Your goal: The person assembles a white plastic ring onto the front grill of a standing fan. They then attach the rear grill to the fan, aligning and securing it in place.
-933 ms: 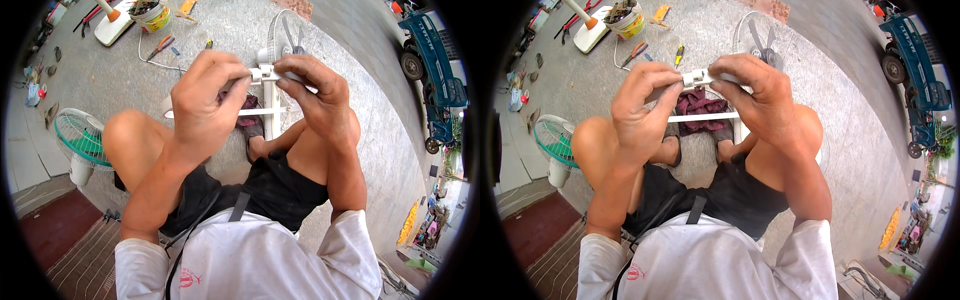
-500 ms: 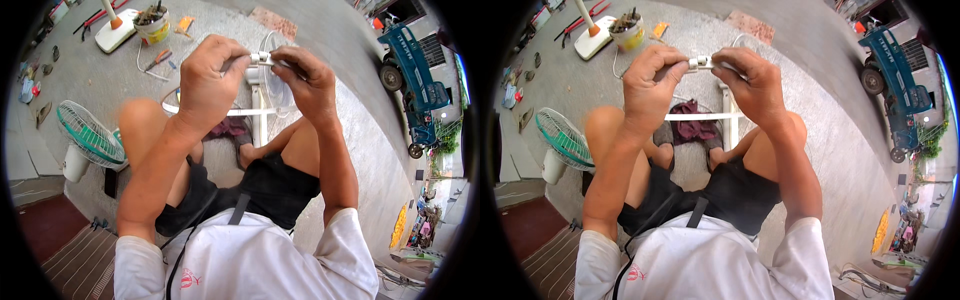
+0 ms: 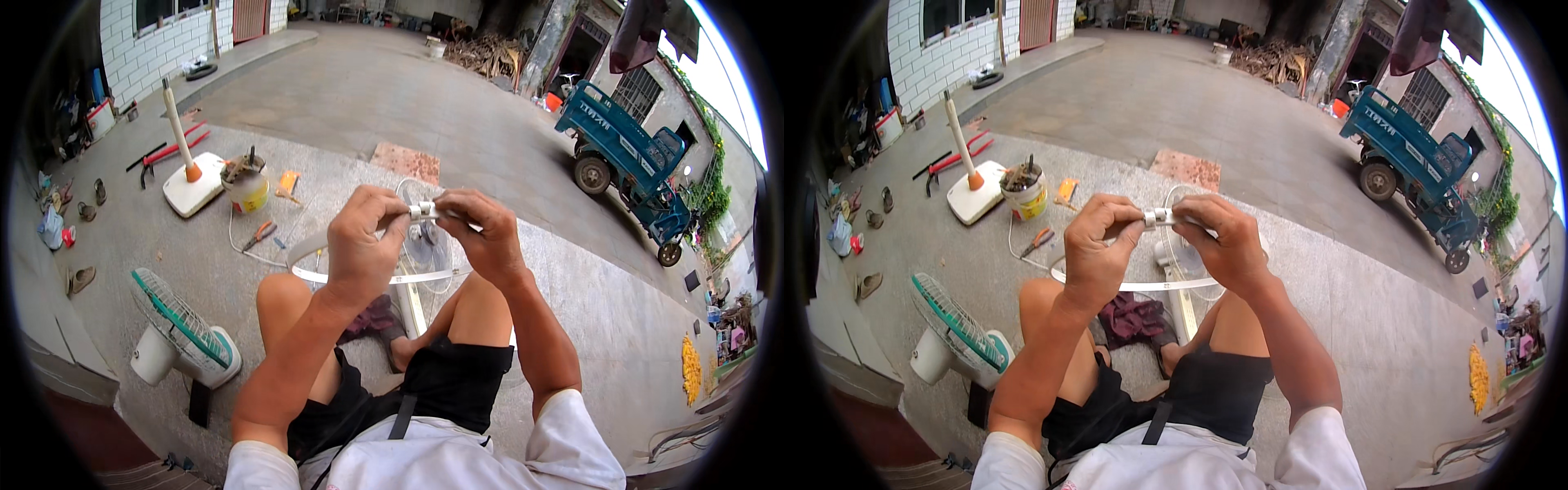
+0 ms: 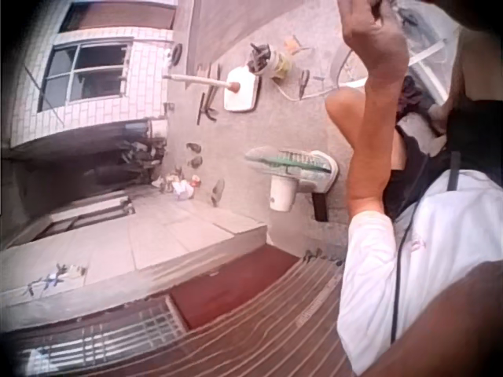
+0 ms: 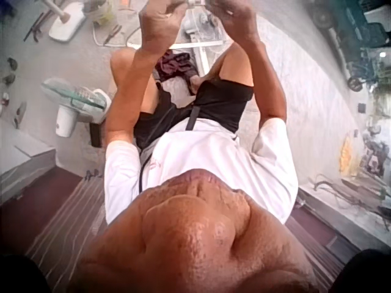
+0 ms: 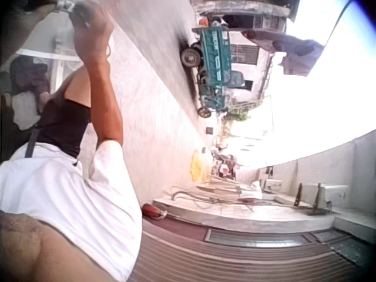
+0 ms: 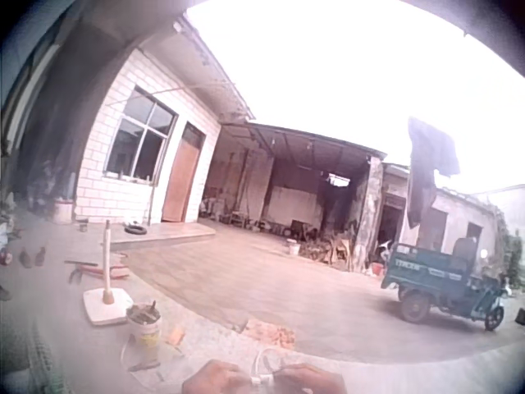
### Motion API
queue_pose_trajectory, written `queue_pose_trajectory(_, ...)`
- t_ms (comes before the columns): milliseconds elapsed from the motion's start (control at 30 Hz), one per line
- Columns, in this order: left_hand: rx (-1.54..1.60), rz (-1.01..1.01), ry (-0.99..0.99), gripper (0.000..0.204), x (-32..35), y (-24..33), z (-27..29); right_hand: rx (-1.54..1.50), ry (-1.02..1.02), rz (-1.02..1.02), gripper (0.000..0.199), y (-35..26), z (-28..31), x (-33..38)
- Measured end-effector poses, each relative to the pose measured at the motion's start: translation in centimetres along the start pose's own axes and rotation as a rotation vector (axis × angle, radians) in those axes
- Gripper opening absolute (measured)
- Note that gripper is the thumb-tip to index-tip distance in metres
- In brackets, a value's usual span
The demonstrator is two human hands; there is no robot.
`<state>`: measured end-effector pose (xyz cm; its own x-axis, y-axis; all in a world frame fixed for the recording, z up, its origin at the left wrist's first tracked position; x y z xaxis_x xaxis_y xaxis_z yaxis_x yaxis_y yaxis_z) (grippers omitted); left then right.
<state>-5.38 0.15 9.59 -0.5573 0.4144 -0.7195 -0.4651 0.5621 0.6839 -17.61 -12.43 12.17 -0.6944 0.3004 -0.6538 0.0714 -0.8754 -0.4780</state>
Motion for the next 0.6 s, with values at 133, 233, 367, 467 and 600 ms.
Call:
queue_pose_trajectory(133, 0.049, 0.086, -0.070, 0.013, -0.6, -0.4, -0.3, 0.010, 0.006, 0.021, 0.021, -0.4, 0.7, -0.3)
queue_pose_trajectory(233, 0.080, 0.117, -0.073, 0.014, -1.1, -0.7, 0.0, 0.005, -0.016, 0.004, 0.024, -0.7, 0.9, -0.7)
queue_pose_trajectory(367, -0.038, 0.023, -0.081, 0.012, -1.9, -0.3, 0.3, 0.018, 0.000, -0.008, 0.021, -0.3, 0.3, -1.3)
queue_pose_trajectory(467, 0.024, 0.080, -0.067, 0.012, -2.4, -0.5, 0.6, 0.008, -0.007, -0.017, 0.022, -0.2, -0.1, -1.9)
queue_pose_trajectory(600, 0.087, 0.104, -0.060, 0.012, -2.4, -1.0, 1.2, 0.027, -0.020, -0.051, 0.022, -1.0, -0.3, -2.2)
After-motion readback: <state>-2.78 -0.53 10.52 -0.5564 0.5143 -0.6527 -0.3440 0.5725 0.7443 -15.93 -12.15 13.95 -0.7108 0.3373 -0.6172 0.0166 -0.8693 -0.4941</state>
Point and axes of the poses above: each hand's wrist, its own x-axis away from the middle knuckle, its own z-axis out of the back of the hand, y = z × x, the point moved 4 cm from there along -x, towards the middle knuckle, and after that the axes turned 7 degrees about x, right-handed, at the moved point
